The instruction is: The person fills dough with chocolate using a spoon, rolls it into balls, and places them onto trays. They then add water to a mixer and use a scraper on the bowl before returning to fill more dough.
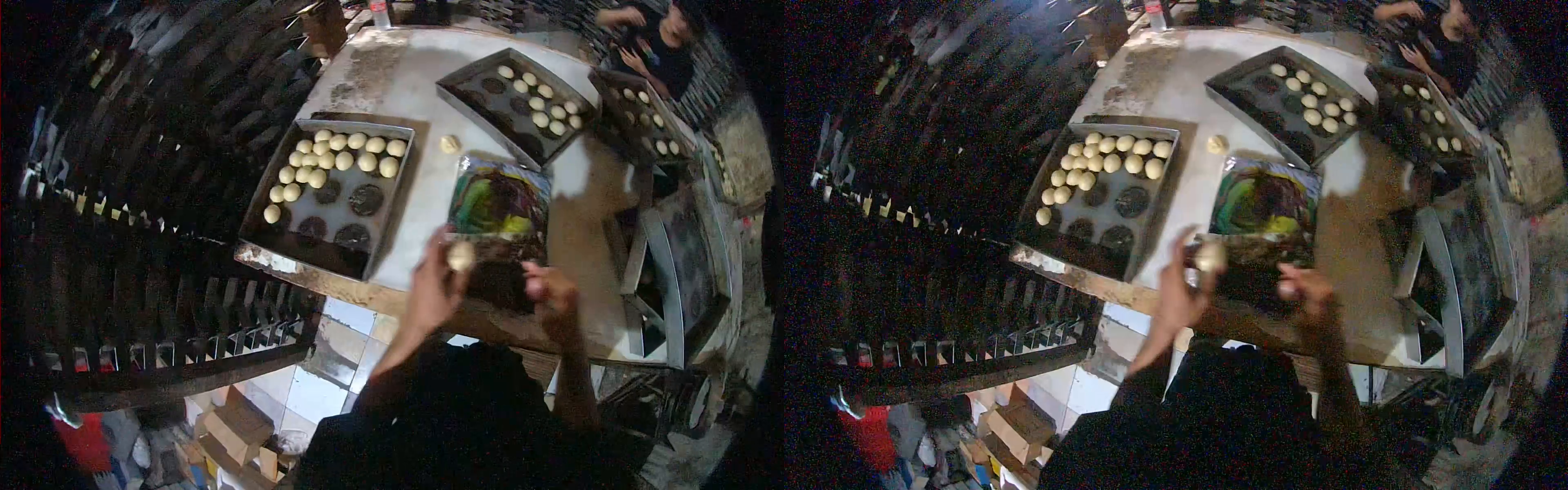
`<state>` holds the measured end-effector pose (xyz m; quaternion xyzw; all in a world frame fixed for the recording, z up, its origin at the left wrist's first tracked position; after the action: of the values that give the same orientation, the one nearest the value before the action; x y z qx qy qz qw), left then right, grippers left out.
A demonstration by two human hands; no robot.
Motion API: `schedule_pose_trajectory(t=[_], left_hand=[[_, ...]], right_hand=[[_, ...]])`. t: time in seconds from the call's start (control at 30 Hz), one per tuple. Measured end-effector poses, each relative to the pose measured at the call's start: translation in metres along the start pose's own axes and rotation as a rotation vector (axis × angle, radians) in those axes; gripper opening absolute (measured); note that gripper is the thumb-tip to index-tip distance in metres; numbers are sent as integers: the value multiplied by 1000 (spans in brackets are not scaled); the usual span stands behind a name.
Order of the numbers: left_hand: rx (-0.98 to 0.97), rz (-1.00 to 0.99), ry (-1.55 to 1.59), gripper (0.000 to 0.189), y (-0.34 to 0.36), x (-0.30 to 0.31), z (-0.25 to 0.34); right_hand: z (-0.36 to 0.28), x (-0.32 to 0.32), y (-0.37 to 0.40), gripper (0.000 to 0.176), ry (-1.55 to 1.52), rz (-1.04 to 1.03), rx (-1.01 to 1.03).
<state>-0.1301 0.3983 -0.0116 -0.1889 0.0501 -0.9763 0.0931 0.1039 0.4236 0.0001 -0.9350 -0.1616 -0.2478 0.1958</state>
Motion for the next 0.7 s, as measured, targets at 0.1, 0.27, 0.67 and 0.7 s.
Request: schedule_pose_trajectory(t=[0.1, 0.27, 0.67, 0.7], left_hand=[[-242, -99, -191, 78, 19, -59, 60], [-43, -23, 434, 65, 37, -90, 88], [-250, 214, 222, 39, 140, -127, 126], [-217, 217, 281, 38, 147, -121, 128]], right_hand=[[-16, -6, -4, 26, -510, -51, -285], [-9, 47, 7, 41, -452, 149, 227], [-65, 51, 78, 15, -501, 311, 326], [-67, 35, 86, 13, -500, 297, 364]])
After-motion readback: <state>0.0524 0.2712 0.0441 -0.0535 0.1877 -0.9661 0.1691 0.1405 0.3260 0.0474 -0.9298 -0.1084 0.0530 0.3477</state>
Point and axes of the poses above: each hand's wrist, its own y-axis away from the middle knuckle, its own x-axis out of the back of the hand, z = x × y, the point moved 4 cm from there along -y, towards the middle knuckle, and after that the axes turned 7 degrees about -y, right-handed, at the moved point
